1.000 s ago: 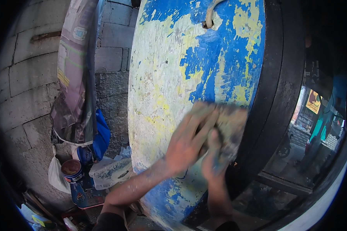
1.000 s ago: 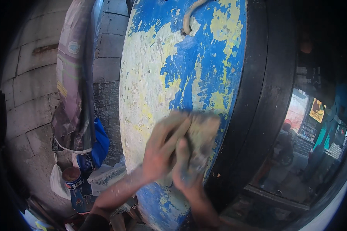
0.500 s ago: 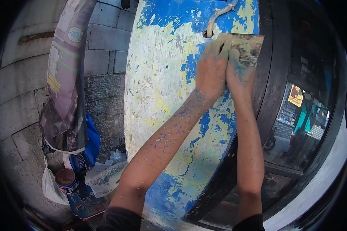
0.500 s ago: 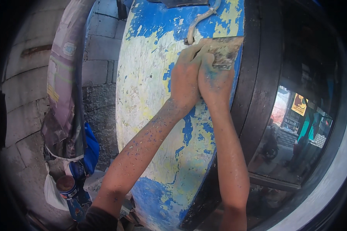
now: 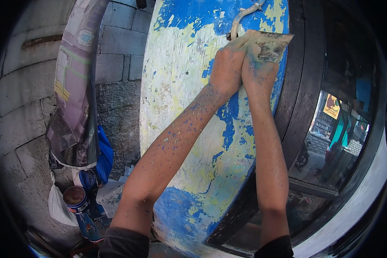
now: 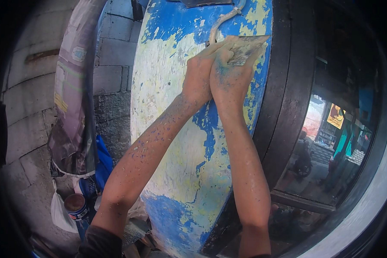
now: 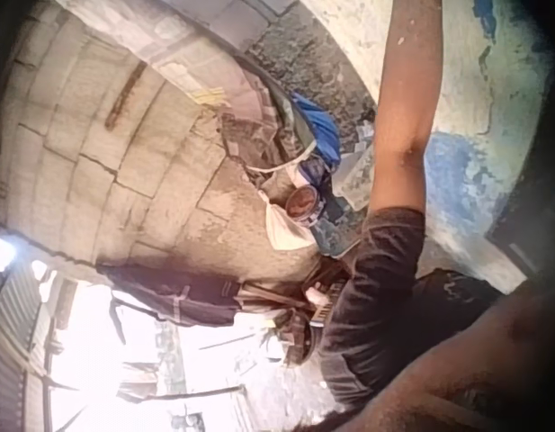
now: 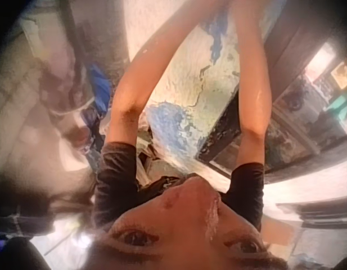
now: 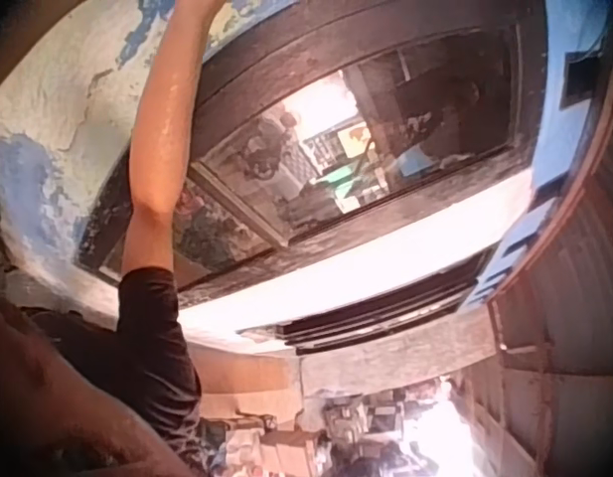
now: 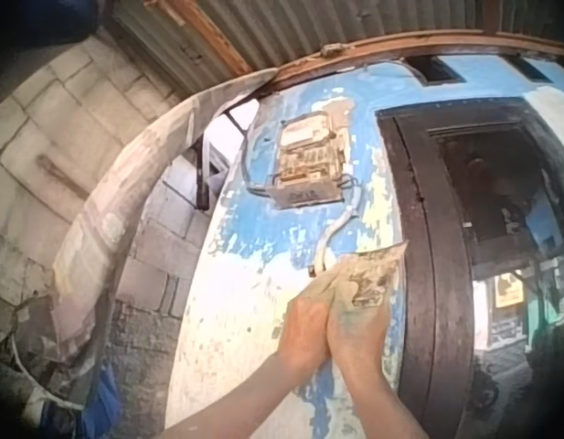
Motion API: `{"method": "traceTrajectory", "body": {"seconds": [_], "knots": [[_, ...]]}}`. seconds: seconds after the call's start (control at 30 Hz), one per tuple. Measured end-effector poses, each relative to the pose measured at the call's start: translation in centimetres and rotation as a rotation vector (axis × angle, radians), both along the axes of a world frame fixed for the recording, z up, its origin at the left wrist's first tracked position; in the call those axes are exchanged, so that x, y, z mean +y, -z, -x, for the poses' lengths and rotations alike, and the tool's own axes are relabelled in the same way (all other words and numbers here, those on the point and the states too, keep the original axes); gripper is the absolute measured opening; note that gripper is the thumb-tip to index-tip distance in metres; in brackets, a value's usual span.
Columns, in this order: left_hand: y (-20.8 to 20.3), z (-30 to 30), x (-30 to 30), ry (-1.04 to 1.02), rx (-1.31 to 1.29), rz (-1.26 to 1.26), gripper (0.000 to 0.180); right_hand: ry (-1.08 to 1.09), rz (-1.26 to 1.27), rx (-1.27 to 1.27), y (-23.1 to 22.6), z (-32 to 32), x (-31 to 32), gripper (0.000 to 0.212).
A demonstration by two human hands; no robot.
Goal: The person sands a wall using a piece of sandpaper, moving the paper across the blue and yellow painted surface.
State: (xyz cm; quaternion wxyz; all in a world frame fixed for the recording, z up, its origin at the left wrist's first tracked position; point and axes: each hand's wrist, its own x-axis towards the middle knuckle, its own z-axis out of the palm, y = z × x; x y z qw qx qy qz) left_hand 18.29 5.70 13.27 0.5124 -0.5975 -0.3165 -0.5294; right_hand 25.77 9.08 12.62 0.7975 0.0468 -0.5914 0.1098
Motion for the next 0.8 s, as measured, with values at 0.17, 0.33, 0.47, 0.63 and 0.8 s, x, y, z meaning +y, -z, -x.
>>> {"method": "traceTrajectory", "body": {"seconds": [0.17, 0.33, 0.47, 0.63, 0.8], "knots": [[-0.4, -0.2, 0.3, 0.038, 0.014, -0.043, 0.032, 0.013, 0.107, -0.113, -0.8, -0.4, -0.2, 0.06], [-1.0, -0.5, 1.1, -0.007, 0.024, -0.116, 0.022, -0.003, 0.034, -0.144, -1.9, -1.1, 1.2, 0.051], [-1.8, -1.4, 1.6, -0.091, -0.083, 0.001, 0.026, 0.038, -0.018, -0.168, -3.3, -2.1, 1.9, 0.039], [-2.2, -2.3, 1.3, -0.073, -0.127, -0.027, 0.022, 0.11, 0.04, -0.173, -3.9, -2.7, 1.7, 0.033], [-2.6, -2.7, 1.9, -0.092, -0.154, -0.04, 0.023, 0.008, 0.024, -0.159, -4.4, -2.7, 1.5, 0.036]]}}
